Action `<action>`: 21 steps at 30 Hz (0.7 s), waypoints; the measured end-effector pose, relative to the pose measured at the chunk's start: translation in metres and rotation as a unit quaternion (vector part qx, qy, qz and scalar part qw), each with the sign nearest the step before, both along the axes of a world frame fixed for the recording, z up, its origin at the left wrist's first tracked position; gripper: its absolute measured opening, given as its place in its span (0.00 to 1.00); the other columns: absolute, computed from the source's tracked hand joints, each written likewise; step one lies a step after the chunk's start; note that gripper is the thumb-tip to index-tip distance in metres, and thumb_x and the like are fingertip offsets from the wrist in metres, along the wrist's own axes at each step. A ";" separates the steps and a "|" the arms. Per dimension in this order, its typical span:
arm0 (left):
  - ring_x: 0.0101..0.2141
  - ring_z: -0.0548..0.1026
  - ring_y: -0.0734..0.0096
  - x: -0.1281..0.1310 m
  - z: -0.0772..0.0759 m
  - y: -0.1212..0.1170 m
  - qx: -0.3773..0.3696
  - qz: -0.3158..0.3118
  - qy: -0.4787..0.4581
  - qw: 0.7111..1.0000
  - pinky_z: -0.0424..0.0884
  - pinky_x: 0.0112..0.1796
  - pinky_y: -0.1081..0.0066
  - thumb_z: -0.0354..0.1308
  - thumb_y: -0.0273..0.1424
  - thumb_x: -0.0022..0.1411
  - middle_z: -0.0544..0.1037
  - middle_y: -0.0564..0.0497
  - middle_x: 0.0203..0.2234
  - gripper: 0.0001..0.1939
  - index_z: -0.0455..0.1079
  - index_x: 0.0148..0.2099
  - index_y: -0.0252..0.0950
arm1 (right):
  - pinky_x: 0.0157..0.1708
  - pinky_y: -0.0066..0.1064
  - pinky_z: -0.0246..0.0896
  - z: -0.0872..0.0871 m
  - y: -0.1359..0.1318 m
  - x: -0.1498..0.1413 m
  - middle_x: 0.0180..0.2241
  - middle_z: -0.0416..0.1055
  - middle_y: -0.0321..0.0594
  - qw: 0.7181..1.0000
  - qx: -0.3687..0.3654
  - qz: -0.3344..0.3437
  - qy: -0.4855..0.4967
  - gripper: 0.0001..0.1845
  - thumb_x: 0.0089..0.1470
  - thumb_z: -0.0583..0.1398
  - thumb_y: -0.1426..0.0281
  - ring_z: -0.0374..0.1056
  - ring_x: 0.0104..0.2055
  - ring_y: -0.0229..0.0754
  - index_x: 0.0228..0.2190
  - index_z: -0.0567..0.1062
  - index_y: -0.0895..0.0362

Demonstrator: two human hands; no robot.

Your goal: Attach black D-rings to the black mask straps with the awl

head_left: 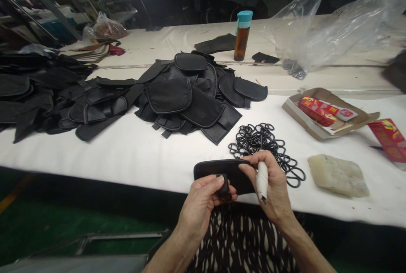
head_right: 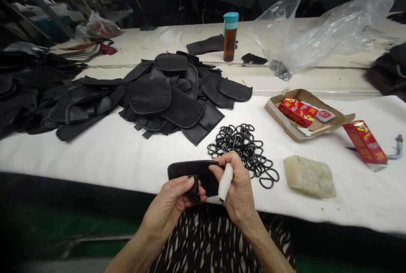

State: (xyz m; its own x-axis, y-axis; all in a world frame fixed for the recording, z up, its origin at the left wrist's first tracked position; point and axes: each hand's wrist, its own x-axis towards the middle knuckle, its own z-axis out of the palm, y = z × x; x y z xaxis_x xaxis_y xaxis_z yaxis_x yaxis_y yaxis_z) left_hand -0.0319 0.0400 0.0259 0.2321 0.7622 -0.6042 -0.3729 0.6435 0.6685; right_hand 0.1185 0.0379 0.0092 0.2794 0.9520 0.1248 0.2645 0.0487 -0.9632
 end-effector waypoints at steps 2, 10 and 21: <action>0.24 0.76 0.66 0.000 -0.001 0.000 -0.001 0.005 -0.001 1.000 0.71 0.33 0.66 0.62 0.32 0.52 0.78 0.45 0.21 0.09 0.73 0.28 0.28 | 0.31 0.29 0.58 -0.001 0.000 0.000 0.33 0.72 0.33 1.000 0.002 0.001 0.009 0.07 0.52 0.60 0.69 0.66 0.33 0.39 0.29 0.64 0.53; 0.23 0.76 0.68 0.000 -0.002 -0.001 0.008 -0.001 0.018 1.000 0.71 0.33 0.68 0.62 0.33 0.53 0.78 0.46 0.21 0.10 0.73 0.28 0.29 | 0.31 0.28 0.58 0.000 -0.004 0.000 0.32 0.72 0.32 1.000 0.007 0.007 0.012 0.08 0.52 0.61 0.70 0.66 0.32 0.38 0.29 0.64 0.52; 0.23 0.76 0.69 -0.001 -0.002 -0.003 0.012 -0.007 0.028 1.000 0.71 0.32 0.70 0.62 0.34 0.53 0.78 0.47 0.21 0.11 0.73 0.27 0.30 | 0.31 0.29 0.59 0.001 -0.006 0.002 0.32 0.71 0.34 1.000 0.010 0.021 0.007 0.08 0.53 0.60 0.70 0.65 0.32 0.38 0.29 0.64 0.53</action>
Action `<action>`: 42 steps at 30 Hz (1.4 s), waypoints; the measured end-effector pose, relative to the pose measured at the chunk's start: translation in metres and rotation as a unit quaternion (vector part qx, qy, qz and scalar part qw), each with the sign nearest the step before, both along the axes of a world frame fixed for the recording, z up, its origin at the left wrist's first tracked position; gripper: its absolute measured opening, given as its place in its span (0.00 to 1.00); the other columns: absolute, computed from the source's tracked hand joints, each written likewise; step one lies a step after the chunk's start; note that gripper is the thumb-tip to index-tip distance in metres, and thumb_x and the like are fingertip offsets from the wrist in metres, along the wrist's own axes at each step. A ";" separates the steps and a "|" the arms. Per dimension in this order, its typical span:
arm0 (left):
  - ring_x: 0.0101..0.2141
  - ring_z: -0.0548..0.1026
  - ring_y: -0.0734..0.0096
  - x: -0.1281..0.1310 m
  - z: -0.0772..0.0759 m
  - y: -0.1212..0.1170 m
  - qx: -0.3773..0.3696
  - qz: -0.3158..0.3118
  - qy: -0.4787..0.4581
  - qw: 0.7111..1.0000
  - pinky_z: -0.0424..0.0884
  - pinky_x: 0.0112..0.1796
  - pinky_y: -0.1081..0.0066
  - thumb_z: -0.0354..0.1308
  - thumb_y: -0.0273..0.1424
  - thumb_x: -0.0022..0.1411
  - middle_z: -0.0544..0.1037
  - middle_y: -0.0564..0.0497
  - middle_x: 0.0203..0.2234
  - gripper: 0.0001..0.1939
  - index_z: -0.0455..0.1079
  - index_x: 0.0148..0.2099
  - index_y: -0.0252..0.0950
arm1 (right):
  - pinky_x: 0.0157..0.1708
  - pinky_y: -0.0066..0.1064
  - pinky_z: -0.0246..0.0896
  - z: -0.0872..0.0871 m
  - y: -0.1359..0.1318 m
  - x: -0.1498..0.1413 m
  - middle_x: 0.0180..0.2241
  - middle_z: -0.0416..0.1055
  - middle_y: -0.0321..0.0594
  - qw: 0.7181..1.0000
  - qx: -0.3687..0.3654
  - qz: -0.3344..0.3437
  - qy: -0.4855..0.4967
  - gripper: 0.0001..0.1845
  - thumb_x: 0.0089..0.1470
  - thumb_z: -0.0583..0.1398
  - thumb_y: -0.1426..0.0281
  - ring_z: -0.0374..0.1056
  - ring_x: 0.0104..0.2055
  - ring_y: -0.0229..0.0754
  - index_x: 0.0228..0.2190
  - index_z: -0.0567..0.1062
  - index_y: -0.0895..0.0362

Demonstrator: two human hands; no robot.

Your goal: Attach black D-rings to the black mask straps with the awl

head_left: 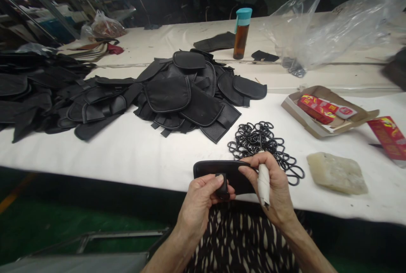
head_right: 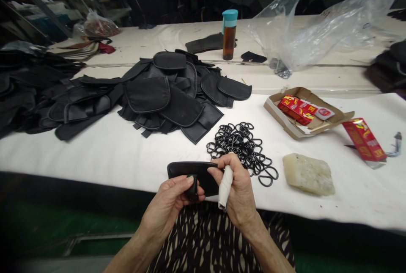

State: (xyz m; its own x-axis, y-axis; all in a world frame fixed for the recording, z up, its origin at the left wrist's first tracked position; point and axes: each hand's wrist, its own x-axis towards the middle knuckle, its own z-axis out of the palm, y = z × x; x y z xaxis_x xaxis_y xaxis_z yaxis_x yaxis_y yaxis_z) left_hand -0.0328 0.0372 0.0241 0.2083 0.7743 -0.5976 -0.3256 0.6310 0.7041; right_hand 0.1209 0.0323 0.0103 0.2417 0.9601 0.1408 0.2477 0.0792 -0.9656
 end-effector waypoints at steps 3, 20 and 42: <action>0.24 0.76 0.69 -0.001 -0.003 0.001 0.002 -0.003 -0.002 1.000 0.72 0.33 0.68 0.61 0.34 0.54 0.78 0.47 0.21 0.11 0.73 0.28 0.30 | 0.31 0.29 0.59 0.001 0.000 0.000 0.32 0.71 0.34 1.000 0.001 0.000 -0.004 0.08 0.52 0.61 0.70 0.65 0.32 0.38 0.29 0.64 0.53; 0.28 0.74 0.67 0.003 0.003 -0.013 0.090 0.021 0.080 0.992 0.69 0.35 0.70 0.58 0.36 0.57 0.79 0.47 0.23 0.13 0.76 0.28 0.31 | 0.35 0.32 0.64 0.010 0.007 0.006 0.34 0.74 0.34 0.997 0.014 0.055 0.051 0.08 0.52 0.61 0.71 0.70 0.34 0.40 0.28 0.65 0.53; 0.24 0.74 0.69 0.011 0.013 -0.007 0.021 0.077 0.007 0.997 0.71 0.32 0.70 0.63 0.34 0.51 0.77 0.47 0.19 0.11 0.73 0.25 0.29 | 0.44 0.41 0.64 0.026 -0.040 0.044 0.35 0.75 0.39 0.992 0.074 -0.100 -0.035 0.09 0.52 0.62 0.67 0.72 0.39 0.46 0.32 0.64 0.51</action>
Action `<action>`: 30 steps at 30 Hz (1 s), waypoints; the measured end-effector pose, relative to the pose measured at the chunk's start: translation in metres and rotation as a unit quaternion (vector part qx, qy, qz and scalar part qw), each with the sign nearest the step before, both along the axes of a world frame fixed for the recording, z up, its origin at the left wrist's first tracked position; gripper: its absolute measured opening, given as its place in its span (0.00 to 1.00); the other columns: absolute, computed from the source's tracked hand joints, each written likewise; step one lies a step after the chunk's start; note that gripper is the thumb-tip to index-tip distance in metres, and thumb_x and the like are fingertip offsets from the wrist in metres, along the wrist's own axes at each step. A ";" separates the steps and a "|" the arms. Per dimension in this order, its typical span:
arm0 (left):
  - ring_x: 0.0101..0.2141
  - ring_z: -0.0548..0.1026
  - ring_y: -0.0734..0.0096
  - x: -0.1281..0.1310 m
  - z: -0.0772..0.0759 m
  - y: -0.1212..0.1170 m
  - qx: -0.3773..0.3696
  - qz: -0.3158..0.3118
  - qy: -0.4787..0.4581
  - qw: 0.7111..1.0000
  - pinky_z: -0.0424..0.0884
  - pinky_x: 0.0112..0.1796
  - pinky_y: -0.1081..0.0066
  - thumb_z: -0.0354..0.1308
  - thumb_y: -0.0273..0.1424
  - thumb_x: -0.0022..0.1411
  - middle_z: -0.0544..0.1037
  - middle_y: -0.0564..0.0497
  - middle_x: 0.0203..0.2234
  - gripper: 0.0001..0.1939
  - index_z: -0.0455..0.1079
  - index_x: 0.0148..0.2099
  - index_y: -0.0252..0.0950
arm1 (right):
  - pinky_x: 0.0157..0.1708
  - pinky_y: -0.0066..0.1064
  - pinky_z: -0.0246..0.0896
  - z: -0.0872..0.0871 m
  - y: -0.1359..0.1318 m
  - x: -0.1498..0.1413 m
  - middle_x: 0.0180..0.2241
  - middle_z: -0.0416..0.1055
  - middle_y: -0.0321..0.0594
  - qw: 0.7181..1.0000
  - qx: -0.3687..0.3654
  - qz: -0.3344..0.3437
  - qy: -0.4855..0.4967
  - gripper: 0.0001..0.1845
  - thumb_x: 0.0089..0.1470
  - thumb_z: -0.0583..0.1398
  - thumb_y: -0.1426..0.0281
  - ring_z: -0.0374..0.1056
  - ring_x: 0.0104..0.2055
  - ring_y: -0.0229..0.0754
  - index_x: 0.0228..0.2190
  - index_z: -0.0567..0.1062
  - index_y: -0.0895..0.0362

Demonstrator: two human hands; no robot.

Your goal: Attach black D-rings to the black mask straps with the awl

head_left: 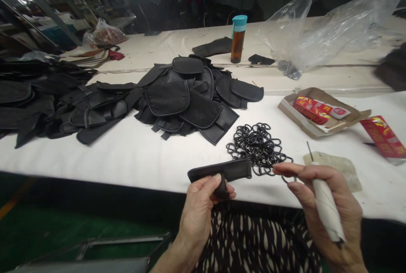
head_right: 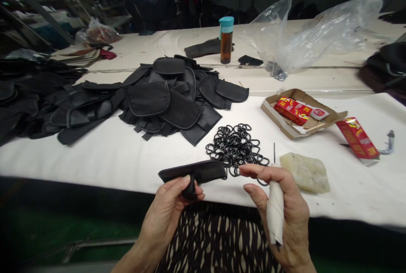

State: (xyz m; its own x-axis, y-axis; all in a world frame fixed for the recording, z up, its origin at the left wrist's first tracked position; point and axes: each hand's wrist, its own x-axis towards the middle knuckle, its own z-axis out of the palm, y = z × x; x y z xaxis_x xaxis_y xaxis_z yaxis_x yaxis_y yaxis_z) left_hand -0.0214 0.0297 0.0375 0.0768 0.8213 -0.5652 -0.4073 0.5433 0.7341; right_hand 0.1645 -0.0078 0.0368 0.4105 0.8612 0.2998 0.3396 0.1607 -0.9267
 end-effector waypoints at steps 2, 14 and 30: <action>0.24 0.74 0.70 -0.001 -0.001 -0.001 0.005 -0.005 0.003 1.000 0.71 0.32 0.70 0.63 0.34 0.50 0.77 0.47 0.19 0.12 0.73 0.24 0.29 | 0.44 0.41 0.63 -0.005 -0.003 0.001 0.36 0.75 0.39 1.000 -0.013 0.006 0.005 0.09 0.52 0.61 0.67 0.72 0.40 0.46 0.32 0.64 0.51; 0.25 0.75 0.70 -0.001 0.001 0.000 0.008 -0.015 0.011 1.000 0.71 0.34 0.70 0.62 0.33 0.52 0.78 0.47 0.21 0.11 0.74 0.25 0.29 | 0.43 0.40 0.60 -0.010 -0.002 0.004 0.36 0.76 0.37 0.999 -0.046 0.003 0.014 0.09 0.52 0.62 0.64 0.71 0.39 0.46 0.32 0.65 0.51; 0.25 0.75 0.71 0.000 -0.002 0.002 -0.005 0.009 -0.021 1.000 0.72 0.32 0.71 0.62 0.32 0.52 0.78 0.47 0.21 0.10 0.73 0.25 0.29 | 0.43 0.44 0.62 -0.014 0.000 0.009 0.35 0.76 0.39 0.996 -0.061 -0.006 0.070 0.12 0.49 0.63 0.63 0.72 0.38 0.48 0.32 0.66 0.52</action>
State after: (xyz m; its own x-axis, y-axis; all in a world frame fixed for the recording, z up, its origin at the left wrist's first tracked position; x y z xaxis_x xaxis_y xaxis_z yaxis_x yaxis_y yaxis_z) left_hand -0.0211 0.0320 0.0358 0.0862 0.8170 -0.5701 -0.4466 0.5432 0.7109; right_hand 0.1738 -0.0074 0.0228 0.4517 0.8822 0.1331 0.2070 0.0414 -0.9775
